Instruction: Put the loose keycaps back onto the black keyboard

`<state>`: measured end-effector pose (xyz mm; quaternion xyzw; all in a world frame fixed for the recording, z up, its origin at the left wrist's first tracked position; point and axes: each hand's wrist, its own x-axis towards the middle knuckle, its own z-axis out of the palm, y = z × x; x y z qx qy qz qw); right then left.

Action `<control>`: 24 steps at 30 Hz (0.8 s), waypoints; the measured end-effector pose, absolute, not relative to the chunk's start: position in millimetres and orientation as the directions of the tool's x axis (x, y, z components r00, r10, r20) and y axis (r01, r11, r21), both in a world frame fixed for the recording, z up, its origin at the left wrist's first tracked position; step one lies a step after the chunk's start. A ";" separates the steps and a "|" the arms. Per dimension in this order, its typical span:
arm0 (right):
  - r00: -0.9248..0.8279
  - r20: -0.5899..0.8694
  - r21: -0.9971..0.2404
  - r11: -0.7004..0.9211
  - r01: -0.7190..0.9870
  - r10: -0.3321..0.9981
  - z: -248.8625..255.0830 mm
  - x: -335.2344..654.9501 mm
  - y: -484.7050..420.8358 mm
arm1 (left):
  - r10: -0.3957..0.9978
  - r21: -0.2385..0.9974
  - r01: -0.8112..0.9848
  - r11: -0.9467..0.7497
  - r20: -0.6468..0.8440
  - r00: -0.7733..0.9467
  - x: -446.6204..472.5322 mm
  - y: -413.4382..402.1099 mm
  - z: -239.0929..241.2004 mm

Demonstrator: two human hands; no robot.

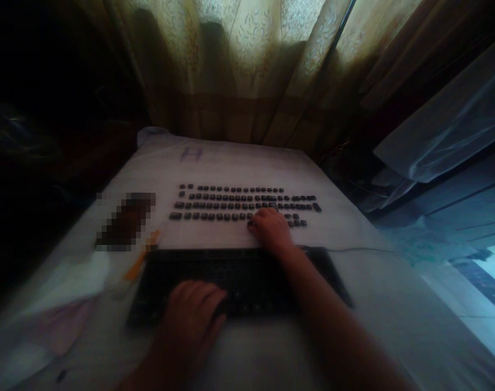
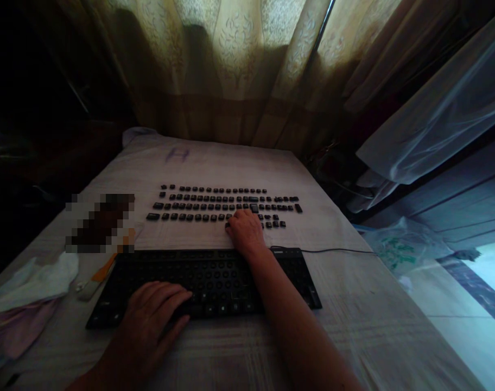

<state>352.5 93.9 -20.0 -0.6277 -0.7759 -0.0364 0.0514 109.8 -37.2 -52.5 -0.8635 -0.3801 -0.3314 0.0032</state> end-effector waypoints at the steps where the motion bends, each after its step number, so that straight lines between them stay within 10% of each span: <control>1: -0.205 0.137 -0.018 0.210 0.978 0.969 -18.0 353.0 93.1 | 0.652 0.241 0.653 -0.718 0.562 0.509 108.5 -36.6 -49.8; 14: -0.276 0.360 -0.530 0.439 0.726 0.891 -9.0 353.9 -22.5 | 0.606 0.265 0.589 -0.764 0.608 0.513 129.9 -47.6 -61.8; 24: -0.237 0.284 -0.585 0.363 0.725 0.929 -25.9 368.0 -33.5 | 0.563 0.245 0.525 -0.815 0.550 0.617 135.0 -49.5 -51.7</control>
